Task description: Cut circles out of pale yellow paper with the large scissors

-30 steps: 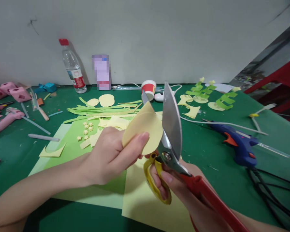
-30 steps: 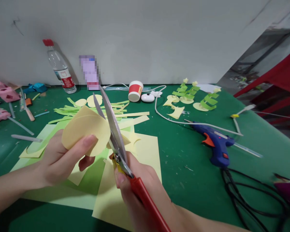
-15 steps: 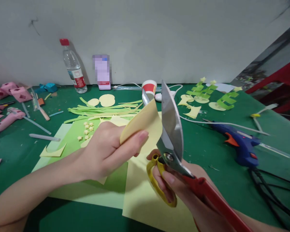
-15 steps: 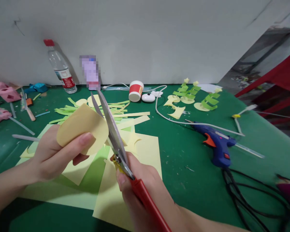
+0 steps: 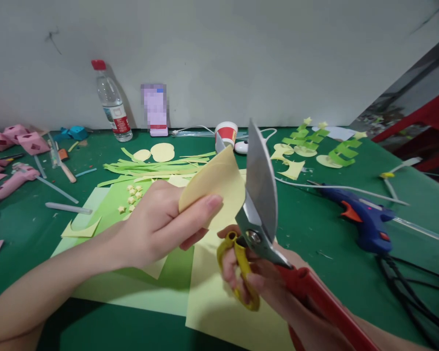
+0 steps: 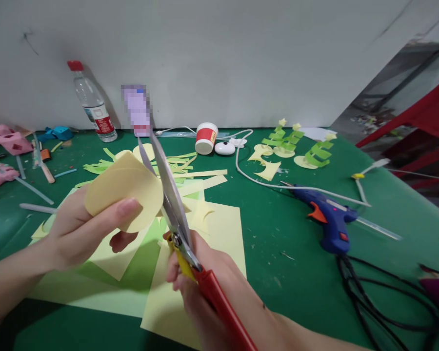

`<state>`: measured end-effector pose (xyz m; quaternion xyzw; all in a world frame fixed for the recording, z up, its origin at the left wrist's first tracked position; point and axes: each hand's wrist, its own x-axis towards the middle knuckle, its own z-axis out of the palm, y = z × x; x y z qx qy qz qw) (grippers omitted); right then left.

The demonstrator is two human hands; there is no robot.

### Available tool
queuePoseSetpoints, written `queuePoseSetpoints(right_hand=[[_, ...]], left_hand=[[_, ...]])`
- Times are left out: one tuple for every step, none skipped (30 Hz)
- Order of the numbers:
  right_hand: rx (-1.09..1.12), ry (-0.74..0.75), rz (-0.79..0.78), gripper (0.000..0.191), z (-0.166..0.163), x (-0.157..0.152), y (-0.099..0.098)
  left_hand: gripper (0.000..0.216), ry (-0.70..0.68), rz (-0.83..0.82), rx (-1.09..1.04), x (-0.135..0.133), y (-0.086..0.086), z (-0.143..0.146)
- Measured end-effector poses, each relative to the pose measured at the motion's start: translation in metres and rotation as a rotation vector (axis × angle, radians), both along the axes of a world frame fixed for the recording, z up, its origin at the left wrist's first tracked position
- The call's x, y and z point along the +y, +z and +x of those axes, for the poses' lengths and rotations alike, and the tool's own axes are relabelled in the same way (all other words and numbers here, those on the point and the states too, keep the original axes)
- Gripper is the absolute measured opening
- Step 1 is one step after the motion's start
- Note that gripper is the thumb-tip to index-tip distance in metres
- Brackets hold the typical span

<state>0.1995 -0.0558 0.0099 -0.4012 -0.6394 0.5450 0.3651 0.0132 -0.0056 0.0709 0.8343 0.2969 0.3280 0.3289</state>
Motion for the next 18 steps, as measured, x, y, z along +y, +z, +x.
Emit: queuePoseSetpoints(right_hand=[[0.015, 0.03, 0.004, 0.016, 0.001, 0.0, 0.002], [0.012, 0.046, 0.006, 0.022, 0.002, 0.001, 0.005], [-0.002, 0.048, 0.005, 0.027, 0.003, 0.002, 0.008], [-0.017, 0.05, 0.002, 0.029, 0.003, 0.003, 0.01], [-0.027, 0.053, -0.001, 0.028, 0.003, 0.004, 0.012], [-0.029, 0.05, -0.001, 0.026, 0.002, 0.006, 0.013], [-0.025, 0.051, 0.0, 0.023, 0.001, 0.007, 0.014], [-0.022, 0.059, 0.001, 0.019, 0.0, 0.007, 0.014], [-0.02, 0.064, 0.005, 0.016, 0.0, 0.008, 0.013], [-0.02, 0.066, 0.008, 0.015, -0.001, 0.008, 0.012], [-0.022, 0.066, 0.008, 0.016, -0.001, 0.008, 0.01], [-0.026, 0.066, 0.006, 0.017, -0.001, 0.008, 0.008], [-0.03, 0.063, 0.004, 0.019, -0.001, 0.007, 0.007], [-0.031, 0.058, 0.002, 0.021, -0.001, 0.007, 0.006], [-0.031, 0.053, 0.001, 0.023, -0.001, 0.007, 0.005], [-0.028, 0.048, 0.001, 0.026, -0.002, 0.007, 0.004], [-0.025, 0.044, 0.002, 0.029, -0.002, 0.006, 0.004], [-0.021, 0.041, 0.004, 0.031, -0.003, 0.006, 0.003]], left_hand=[[0.046, -0.003, -0.042, -0.012, -0.001, 0.0, 0.0], [0.047, 0.005, -0.079, -0.031, -0.001, -0.001, 0.001], [0.047, 0.018, -0.111, -0.05, -0.002, -0.002, 0.001], [0.047, 0.039, -0.132, -0.07, -0.002, -0.004, 0.002], [0.048, 0.065, -0.144, -0.09, -0.003, -0.005, 0.003], [0.048, 0.092, -0.149, -0.112, -0.004, -0.006, 0.004], [0.048, 0.11, -0.151, -0.127, -0.004, -0.008, 0.005], [0.048, 0.113, -0.149, -0.136, -0.005, -0.009, 0.006], [0.049, 0.113, -0.147, -0.143, -0.005, -0.011, 0.008], [0.049, 0.11, -0.144, -0.149, -0.006, -0.012, 0.009], [0.049, 0.106, -0.14, -0.152, -0.006, -0.013, 0.01], [0.049, 0.105, -0.132, -0.155, -0.007, -0.014, 0.011], [0.048, 0.108, -0.117, -0.16, -0.007, -0.015, 0.012], [0.048, 0.113, -0.103, -0.162, -0.007, -0.015, 0.013], [0.048, 0.117, -0.088, -0.16, -0.008, -0.016, 0.014], [0.048, 0.115, -0.074, -0.159, -0.008, -0.016, 0.014], [0.047, 0.114, -0.067, -0.158, -0.008, -0.017, 0.014], [0.047, 0.11, -0.063, -0.158, -0.008, -0.017, 0.015]])
